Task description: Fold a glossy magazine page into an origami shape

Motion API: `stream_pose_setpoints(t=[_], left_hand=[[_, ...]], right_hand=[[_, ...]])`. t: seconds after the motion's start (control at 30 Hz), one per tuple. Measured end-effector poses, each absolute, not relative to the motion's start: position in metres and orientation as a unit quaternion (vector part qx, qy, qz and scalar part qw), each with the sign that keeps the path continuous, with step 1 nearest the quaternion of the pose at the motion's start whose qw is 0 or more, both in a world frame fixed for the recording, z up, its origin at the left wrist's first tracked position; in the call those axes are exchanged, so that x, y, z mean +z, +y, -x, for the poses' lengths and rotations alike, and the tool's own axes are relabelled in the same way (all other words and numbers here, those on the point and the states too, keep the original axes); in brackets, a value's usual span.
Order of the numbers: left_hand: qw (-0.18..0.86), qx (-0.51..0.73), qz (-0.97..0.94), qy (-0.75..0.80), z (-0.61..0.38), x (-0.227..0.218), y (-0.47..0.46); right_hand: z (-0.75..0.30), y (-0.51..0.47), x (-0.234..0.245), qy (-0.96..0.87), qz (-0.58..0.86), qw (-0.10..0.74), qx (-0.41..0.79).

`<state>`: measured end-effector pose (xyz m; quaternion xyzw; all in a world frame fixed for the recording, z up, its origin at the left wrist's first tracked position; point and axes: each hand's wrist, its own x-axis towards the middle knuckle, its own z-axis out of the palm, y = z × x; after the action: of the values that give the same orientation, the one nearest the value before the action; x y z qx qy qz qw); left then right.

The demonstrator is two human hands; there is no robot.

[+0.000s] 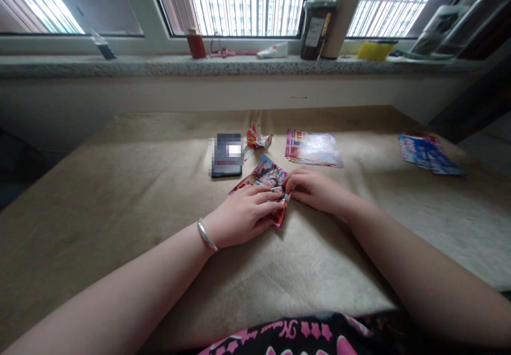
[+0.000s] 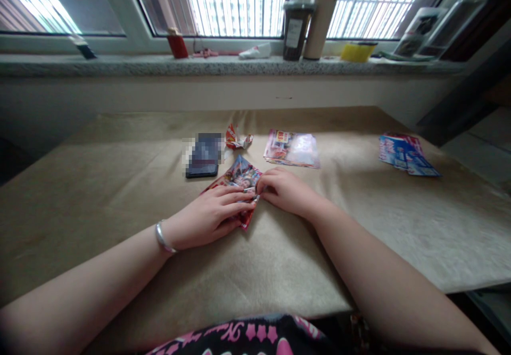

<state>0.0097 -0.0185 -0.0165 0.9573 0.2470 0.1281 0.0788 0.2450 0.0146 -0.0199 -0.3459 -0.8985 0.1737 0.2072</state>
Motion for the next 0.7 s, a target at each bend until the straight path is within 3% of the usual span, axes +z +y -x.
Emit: stream_pose_setpoints(t=[0.37, 0.7], left_hand=[[0.082, 0.12, -0.956, 0.257, -0.0098, -0.0161, -0.0172], [0.097, 0.098, -0.956, 0.26, -0.0094, -0.0157, -0.0152]], right_hand=[[-0.2381, 0.0094, -0.0212, -0.855, 0.419, 0.263, 0.154], [-0.245, 0.0099, -0.0194, -0.779, 0.552, 0.237, 0.183]])
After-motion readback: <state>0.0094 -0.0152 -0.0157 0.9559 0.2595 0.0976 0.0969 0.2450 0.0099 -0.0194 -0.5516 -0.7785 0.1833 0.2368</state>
